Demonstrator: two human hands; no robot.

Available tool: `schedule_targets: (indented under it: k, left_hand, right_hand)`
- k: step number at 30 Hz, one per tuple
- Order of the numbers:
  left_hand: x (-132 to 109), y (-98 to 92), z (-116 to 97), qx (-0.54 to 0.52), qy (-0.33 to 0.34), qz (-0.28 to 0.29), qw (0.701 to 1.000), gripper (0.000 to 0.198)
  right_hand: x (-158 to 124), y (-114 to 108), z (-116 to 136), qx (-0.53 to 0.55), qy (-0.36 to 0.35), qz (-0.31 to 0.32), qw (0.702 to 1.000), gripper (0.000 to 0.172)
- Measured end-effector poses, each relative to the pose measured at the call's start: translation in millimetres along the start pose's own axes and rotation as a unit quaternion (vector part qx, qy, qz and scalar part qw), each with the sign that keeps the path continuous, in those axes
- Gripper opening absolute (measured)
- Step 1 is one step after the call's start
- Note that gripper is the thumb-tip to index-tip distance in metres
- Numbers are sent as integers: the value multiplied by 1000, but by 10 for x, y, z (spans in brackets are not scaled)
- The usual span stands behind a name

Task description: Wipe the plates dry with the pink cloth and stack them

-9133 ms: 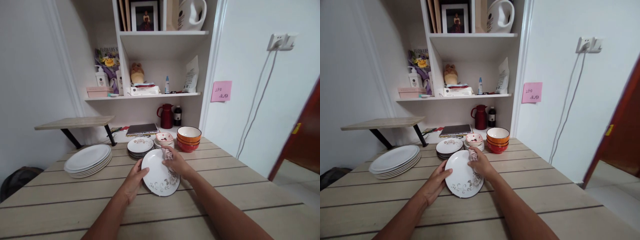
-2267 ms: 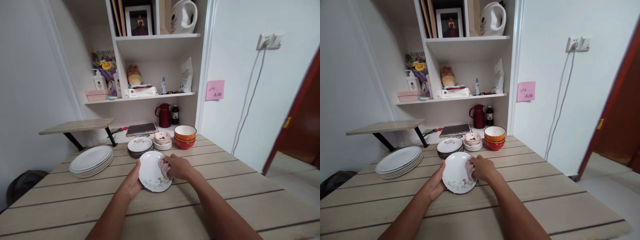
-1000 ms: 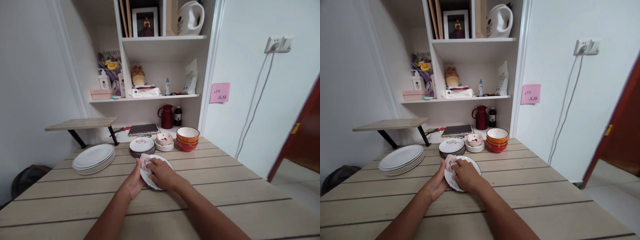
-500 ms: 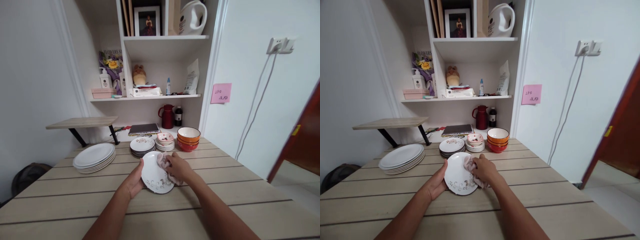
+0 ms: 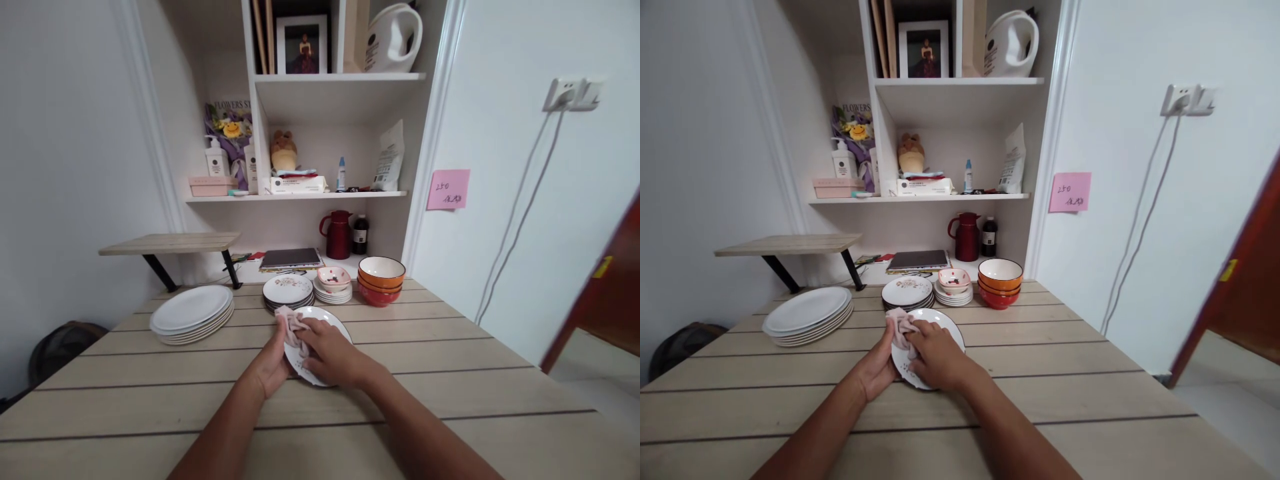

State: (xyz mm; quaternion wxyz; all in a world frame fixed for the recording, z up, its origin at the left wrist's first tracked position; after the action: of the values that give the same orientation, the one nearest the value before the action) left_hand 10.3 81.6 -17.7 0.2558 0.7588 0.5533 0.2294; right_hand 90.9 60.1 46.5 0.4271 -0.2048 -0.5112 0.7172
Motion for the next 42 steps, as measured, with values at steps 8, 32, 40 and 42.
schedule_targets:
  k: [8, 32, 40, 42]
  left_hand:
    - [-36, 49, 1, -1, -19, -6, 1000, 59]
    - [-48, 24, -41, 73, 18, -34, 997, 54]
    - [-65, -71, -30, 116, -9, -49, 992, 58]
    - [-63, -80, -26, 121, -13, -51, 991, 59]
  right_hand:
    - [-99, -301, -310, 141, 52, -41, 988, 56]
    - [77, -261, -455, 357, 150, -167, 907, 23]
    - [30, -291, -819, 708, 156, -152, 672, 40]
    - [43, -326, -871, 715, 147, -173, 661, 41]
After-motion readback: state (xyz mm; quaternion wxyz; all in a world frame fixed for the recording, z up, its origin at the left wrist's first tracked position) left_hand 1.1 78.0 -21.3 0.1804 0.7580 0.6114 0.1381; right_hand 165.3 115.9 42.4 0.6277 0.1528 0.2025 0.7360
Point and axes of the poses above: each hand's wrist, its own x-axis towards the middle knuckle, its own y-axis out of the palm, z = x × y, the point moved 8 cm from there along x, towards the middle knuckle, and after that the axes turned 11 degrees about y, right-handed, at the moved point
